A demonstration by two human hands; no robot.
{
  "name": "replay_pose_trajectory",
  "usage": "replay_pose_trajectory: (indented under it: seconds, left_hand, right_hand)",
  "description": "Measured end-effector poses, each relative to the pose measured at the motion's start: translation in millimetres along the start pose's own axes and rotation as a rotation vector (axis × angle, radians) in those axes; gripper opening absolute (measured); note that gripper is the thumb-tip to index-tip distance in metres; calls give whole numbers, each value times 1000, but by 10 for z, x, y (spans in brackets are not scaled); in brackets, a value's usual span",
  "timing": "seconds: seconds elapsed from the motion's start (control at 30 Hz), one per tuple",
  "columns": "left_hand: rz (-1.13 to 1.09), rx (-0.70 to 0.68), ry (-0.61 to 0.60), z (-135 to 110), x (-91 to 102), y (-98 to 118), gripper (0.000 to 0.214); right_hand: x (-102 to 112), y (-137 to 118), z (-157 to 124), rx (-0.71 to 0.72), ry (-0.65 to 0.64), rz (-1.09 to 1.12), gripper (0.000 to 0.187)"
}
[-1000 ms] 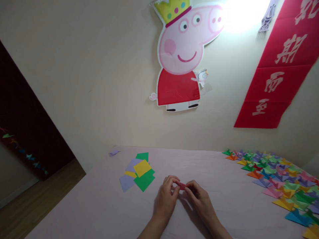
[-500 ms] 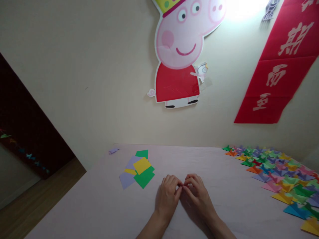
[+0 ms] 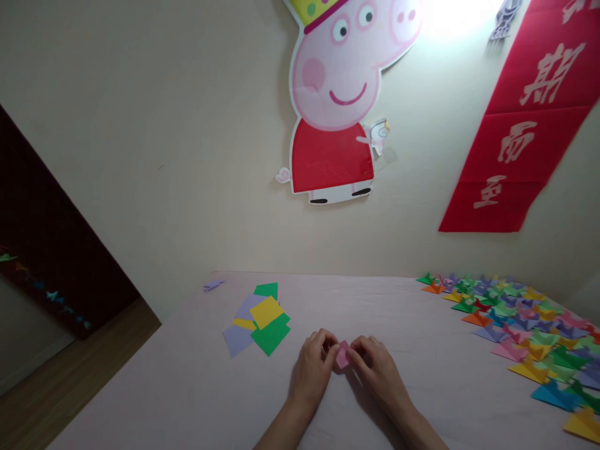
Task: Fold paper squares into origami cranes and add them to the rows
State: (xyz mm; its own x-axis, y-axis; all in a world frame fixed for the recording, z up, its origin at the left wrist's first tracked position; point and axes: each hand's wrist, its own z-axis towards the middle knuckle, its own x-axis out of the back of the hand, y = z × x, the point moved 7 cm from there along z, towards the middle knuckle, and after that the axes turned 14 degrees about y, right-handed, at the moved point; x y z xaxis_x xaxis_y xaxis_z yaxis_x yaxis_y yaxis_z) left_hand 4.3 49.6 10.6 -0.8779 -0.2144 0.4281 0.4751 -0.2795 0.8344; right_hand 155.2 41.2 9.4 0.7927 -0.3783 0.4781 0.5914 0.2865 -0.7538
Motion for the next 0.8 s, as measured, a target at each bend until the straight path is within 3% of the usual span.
replay_pose_trajectory:
  seconds: [0.1, 0.2, 0.33, 0.57, 0.8]
  left_hand:
    - [22, 2, -4, 6, -19, -18, 8]
    - [127, -122, -14, -18, -41, 61, 16]
    - [259, -233, -41, -52, -67, 120, 21]
    - [390, -316, -148, -73, -81, 149, 29]
    - [490, -412, -155, -145, -70, 277, 23]
  right_hand:
    - [-52, 74, -24, -67, -78, -6, 20]
    - [-86, 124, -35, -74, -132, -43, 11]
    - [-52, 57, -6, 47, -173, -148, 11]
    - [3, -224, -40, 229, -302, -16, 24]
    - [-30, -76, -47, 242, -265, -140, 19]
